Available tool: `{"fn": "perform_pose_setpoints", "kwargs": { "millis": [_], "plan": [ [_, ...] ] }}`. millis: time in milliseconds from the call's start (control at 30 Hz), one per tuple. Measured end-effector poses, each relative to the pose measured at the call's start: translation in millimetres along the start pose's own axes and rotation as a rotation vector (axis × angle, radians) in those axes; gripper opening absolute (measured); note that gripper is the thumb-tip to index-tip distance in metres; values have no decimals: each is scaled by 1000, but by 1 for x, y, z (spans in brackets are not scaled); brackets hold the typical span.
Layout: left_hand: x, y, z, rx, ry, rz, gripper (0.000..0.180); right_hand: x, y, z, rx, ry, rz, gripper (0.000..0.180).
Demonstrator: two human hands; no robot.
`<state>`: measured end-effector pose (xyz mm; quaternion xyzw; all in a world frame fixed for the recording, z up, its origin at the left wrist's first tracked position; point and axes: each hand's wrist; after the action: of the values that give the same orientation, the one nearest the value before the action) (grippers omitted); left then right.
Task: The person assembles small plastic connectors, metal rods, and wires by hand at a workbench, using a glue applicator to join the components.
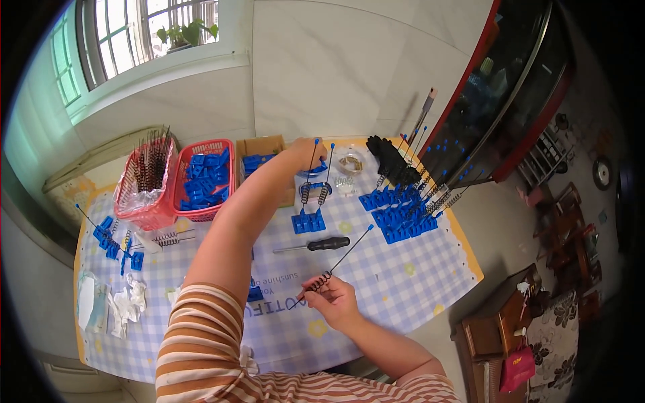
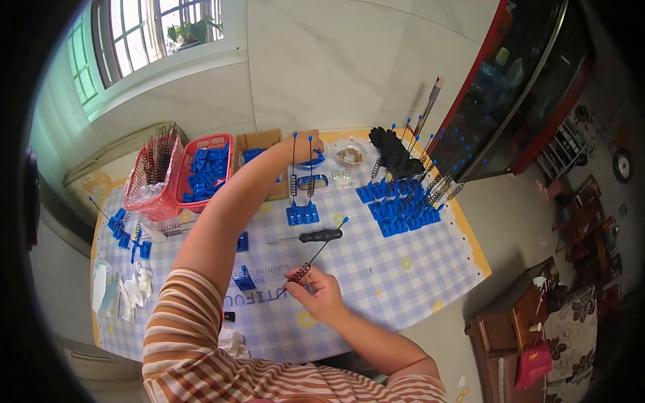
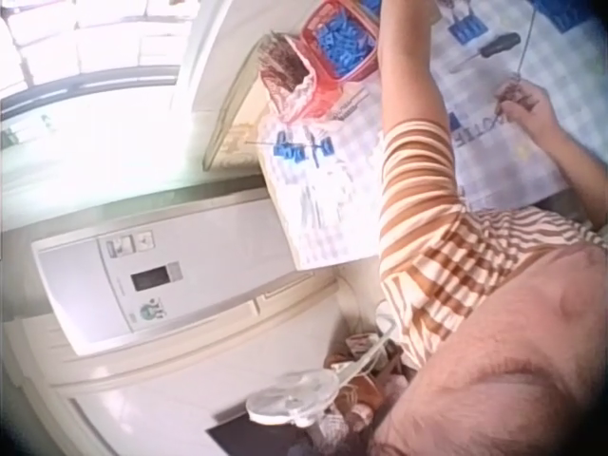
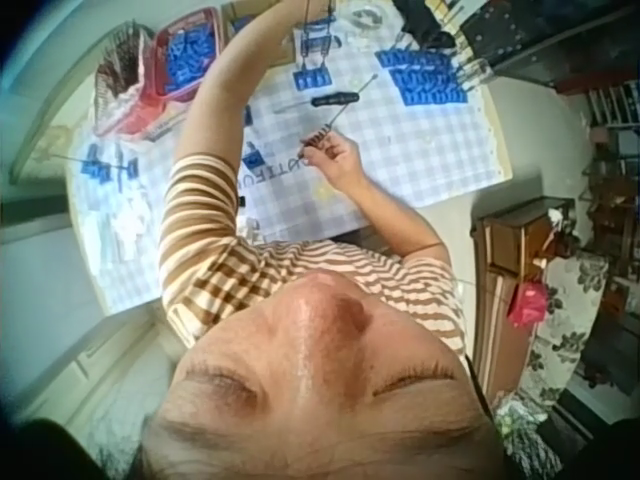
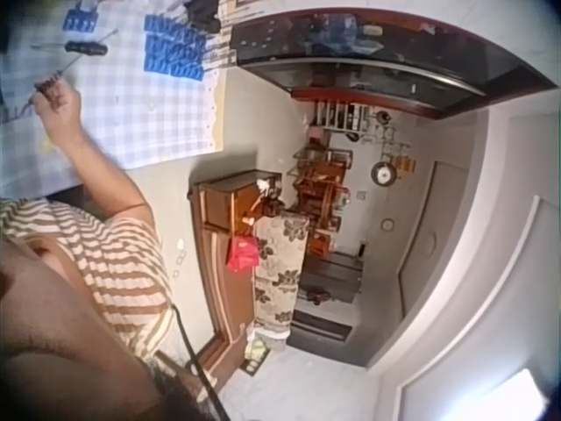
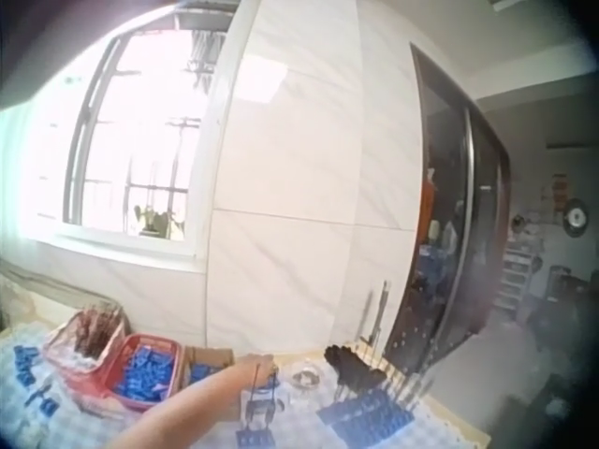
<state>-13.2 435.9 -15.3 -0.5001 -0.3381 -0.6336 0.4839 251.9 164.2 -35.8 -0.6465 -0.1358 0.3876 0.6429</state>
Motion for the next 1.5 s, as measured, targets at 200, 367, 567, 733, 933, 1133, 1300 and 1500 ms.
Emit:
{"fn": "perform_pose_setpoints", "kwargs": {
  "millis": [200, 367, 567, 733, 933, 1133, 1300, 1500],
  "plan": [
    [-6, 0, 2, -5, -28, -20, 16, 0, 0, 1, 3, -10, -15, 20],
    [-8, 0, 8, -44, -38, -58, 9, 1, 0, 0, 5, 6, -25, 20],
    [24, -19, 3, 3, 17, -202, 14, -1, -1, 0, 22, 32, -53, 18],
    [84, -30, -39, 132, 60, -150, 21, 0, 1, 2, 31, 67, -77, 16],
    [157, -2, -138, 322, 109, -365, 25, 1, 1, 6, 100, 90, -128, 16],
    [176, 62, -248, 162, 246, -388, 16, 3, 3, 13, 174, 79, -115, 16],
    [181, 147, -328, 150, 154, -595, 7, 6, -1, 7, 141, -68, -149, 14],
    [153, 190, -364, 283, 208, -619, 7, -15, -33, -8, 26, -331, -115, 13]
  ]
}}
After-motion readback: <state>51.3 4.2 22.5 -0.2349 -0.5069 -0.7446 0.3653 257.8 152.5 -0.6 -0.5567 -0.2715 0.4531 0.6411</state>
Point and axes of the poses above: each hand's wrist, its own z-axis towards the middle knuckle, its own x-axis out of the back of the hand, y = z × x, and after that the axes turned 6 degrees about z, right-handed
